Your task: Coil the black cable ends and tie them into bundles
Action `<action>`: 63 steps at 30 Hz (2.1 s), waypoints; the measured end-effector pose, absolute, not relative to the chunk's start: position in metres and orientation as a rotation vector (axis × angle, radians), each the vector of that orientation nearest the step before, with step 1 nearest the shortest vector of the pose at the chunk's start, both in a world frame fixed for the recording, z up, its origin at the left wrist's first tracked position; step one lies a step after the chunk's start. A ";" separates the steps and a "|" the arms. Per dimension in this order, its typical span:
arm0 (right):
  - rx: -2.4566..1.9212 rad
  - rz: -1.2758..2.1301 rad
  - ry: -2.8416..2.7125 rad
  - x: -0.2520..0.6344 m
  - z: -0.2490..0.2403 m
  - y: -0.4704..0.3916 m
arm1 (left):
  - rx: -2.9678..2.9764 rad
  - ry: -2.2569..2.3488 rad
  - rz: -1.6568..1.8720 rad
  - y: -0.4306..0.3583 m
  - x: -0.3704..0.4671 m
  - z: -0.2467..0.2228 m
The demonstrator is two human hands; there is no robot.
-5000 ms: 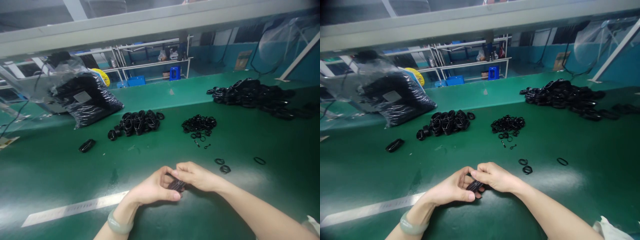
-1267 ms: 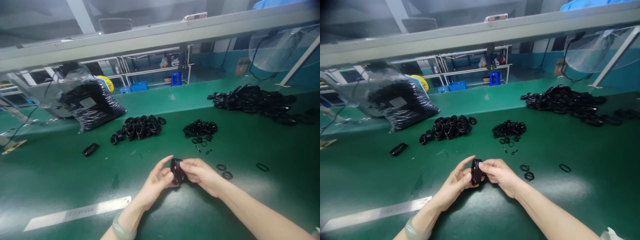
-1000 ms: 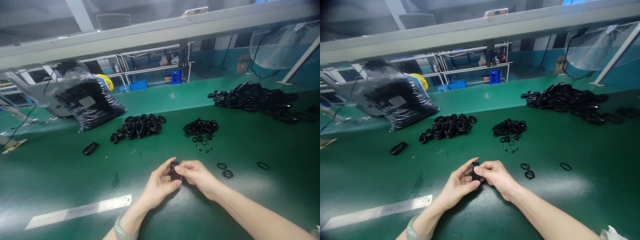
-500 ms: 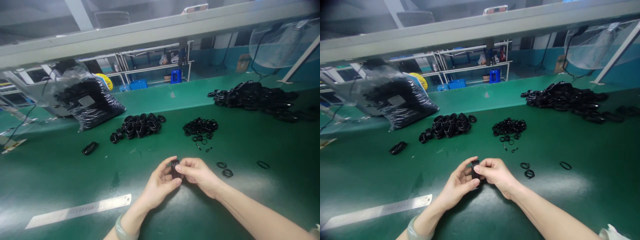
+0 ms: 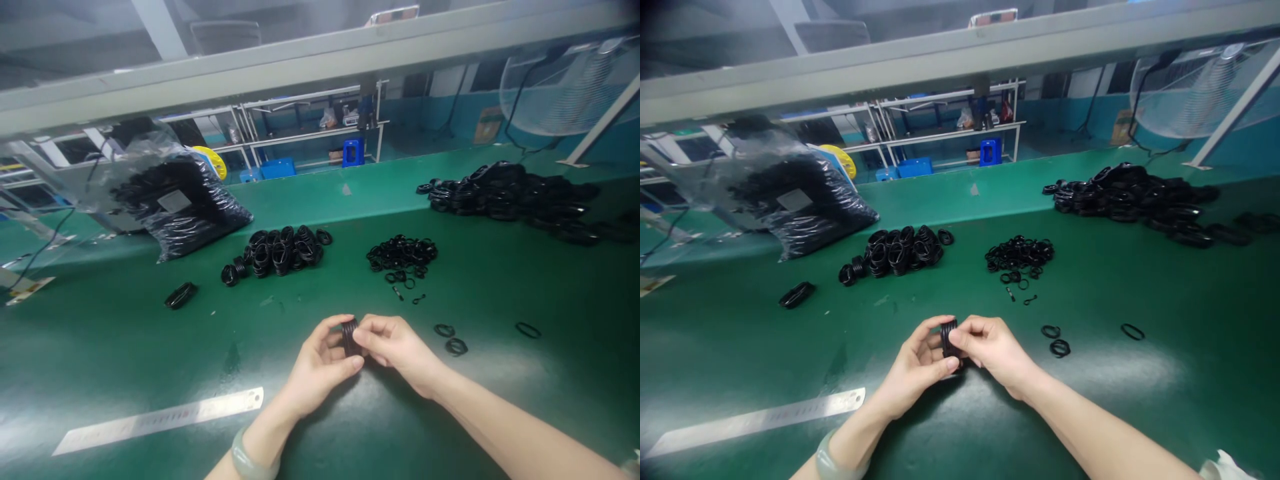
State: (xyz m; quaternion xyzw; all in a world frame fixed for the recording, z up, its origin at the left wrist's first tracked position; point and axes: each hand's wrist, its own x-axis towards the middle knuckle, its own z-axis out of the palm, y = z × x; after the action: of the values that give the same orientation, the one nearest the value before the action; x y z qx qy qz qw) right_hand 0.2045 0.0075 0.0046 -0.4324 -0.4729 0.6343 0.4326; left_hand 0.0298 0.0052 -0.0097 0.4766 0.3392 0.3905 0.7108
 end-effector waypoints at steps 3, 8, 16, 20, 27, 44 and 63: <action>-1.107 1.648 -1.202 0.207 0.002 0.010 | 1.060 0.760 0.853 0.005 0.030 -0.010; -1.089 1.724 -1.100 0.201 0.001 0.008 | 1.089 0.792 0.813 0.003 0.033 -0.010; -1.068 1.665 -0.913 0.188 -0.007 0.002 | 1.099 0.775 0.826 0.004 0.036 -0.016; -1.074 1.743 -0.828 0.190 -0.007 0.005 | 1.049 0.702 0.742 0.005 0.032 -0.015; -1.132 1.812 -1.032 0.203 -0.004 0.012 | 1.037 0.728 0.717 0.006 0.030 -0.014; -1.104 1.483 -1.221 0.191 -0.014 0.008 | 1.079 0.699 0.780 0.006 0.029 -0.016; -1.066 1.603 -1.599 0.211 -0.005 0.012 | 0.870 0.940 1.017 0.016 0.026 -0.013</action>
State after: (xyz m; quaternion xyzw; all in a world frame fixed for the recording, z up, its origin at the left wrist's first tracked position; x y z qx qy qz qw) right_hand 0.2112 0.0125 -0.0046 -0.4043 -0.6067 0.6081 0.3140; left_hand 0.0264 0.0158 -0.0127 0.3882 0.4192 0.4539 0.6838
